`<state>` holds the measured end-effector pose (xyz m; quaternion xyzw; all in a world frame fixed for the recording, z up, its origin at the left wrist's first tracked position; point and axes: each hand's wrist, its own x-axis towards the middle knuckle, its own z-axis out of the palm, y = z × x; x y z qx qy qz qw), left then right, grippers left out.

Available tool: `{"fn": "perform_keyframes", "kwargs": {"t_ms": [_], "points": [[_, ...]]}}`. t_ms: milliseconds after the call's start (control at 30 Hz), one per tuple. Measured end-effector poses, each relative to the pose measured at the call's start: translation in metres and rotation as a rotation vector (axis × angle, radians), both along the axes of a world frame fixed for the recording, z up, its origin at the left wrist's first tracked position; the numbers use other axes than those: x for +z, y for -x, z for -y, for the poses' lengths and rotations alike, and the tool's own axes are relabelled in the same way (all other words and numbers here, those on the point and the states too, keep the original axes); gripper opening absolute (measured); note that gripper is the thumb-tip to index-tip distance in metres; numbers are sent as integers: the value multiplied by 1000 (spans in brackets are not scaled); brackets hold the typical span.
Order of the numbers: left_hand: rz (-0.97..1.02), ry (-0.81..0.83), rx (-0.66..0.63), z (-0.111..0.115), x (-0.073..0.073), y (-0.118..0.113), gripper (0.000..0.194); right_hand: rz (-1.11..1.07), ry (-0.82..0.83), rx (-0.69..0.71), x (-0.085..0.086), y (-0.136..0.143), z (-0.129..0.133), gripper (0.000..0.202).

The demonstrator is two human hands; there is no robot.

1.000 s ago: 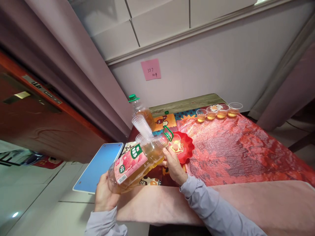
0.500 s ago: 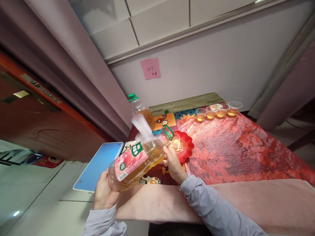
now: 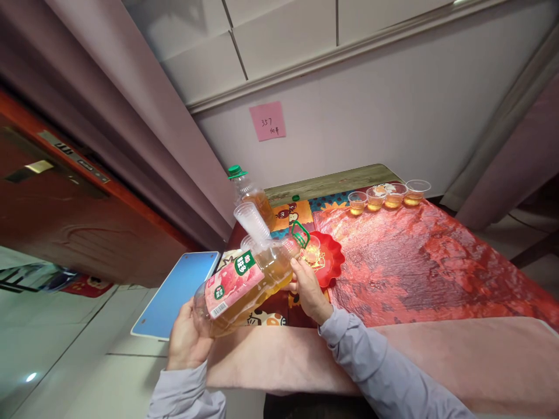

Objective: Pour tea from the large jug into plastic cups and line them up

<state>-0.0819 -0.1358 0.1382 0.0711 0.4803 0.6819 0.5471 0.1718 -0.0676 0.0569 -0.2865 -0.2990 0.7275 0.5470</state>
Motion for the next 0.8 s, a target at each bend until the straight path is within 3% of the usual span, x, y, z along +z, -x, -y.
{"fn": "perform_keyframes", "kwargs": {"t_ms": [133, 567, 800], "points": [[-42, 107, 17, 0, 11, -9, 50, -7, -7, -10, 3, -1, 1, 63], [-60, 97, 39, 4, 21, -22, 65, -3, -13, 5, 7, -1, 3, 63], [-7, 45, 30, 6, 15, -17, 64, 6, -9, 14, 1, 0, 2, 64]]}}
